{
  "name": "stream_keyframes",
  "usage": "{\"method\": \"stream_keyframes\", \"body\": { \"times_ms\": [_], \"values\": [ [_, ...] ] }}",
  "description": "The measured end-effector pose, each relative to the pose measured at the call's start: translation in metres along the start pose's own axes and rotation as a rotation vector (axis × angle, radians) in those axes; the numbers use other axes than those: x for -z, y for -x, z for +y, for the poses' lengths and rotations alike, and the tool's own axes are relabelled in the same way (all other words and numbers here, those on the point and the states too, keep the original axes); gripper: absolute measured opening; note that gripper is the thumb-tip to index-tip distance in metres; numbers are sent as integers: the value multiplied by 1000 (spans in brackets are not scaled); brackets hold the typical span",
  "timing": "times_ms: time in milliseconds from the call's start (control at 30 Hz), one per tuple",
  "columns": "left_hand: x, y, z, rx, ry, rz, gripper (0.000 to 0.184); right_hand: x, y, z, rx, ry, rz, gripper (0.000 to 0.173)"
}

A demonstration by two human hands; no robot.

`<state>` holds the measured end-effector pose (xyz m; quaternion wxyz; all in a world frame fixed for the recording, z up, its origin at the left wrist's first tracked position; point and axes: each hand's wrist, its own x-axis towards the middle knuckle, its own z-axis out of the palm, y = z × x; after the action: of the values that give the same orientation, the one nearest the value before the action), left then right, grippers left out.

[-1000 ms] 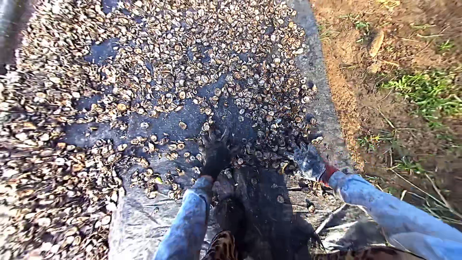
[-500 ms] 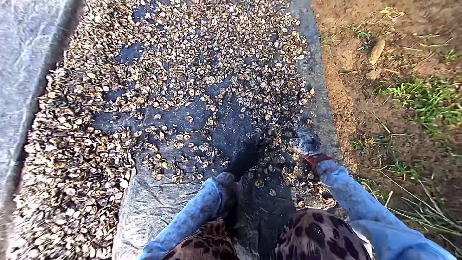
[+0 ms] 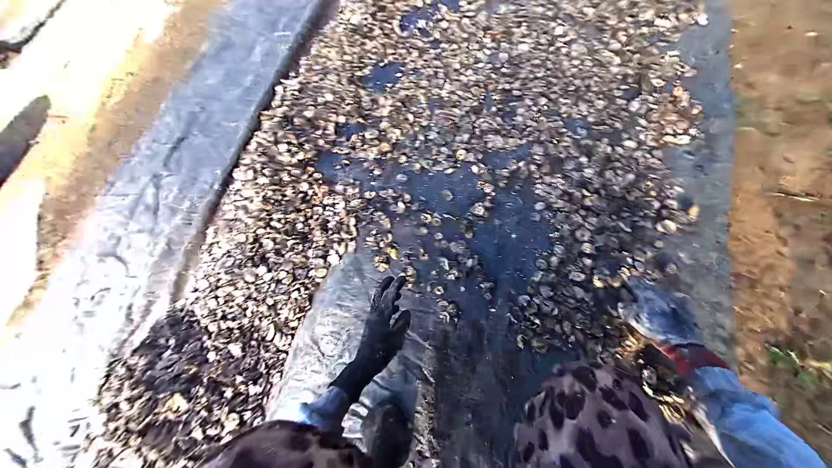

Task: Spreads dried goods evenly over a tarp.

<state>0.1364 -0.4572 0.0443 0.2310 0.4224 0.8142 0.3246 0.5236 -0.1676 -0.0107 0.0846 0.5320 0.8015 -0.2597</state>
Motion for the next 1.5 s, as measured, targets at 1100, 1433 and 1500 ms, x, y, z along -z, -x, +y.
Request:
{"method": "stream_keyframes", "body": {
  "times_ms": [1100,1433,1500],
  "values": [
    [237,-20,-286,639,-144,419,84,-234,-47,-699,755,-182,-483,53],
    [133,-29,-127,-11,582,210,67,-142,64,-445,97,-694,-262,44],
    [145,-62,-107,-80,730,65,62,-122,53,-412,51,-869,-75,42]
  ]
}}
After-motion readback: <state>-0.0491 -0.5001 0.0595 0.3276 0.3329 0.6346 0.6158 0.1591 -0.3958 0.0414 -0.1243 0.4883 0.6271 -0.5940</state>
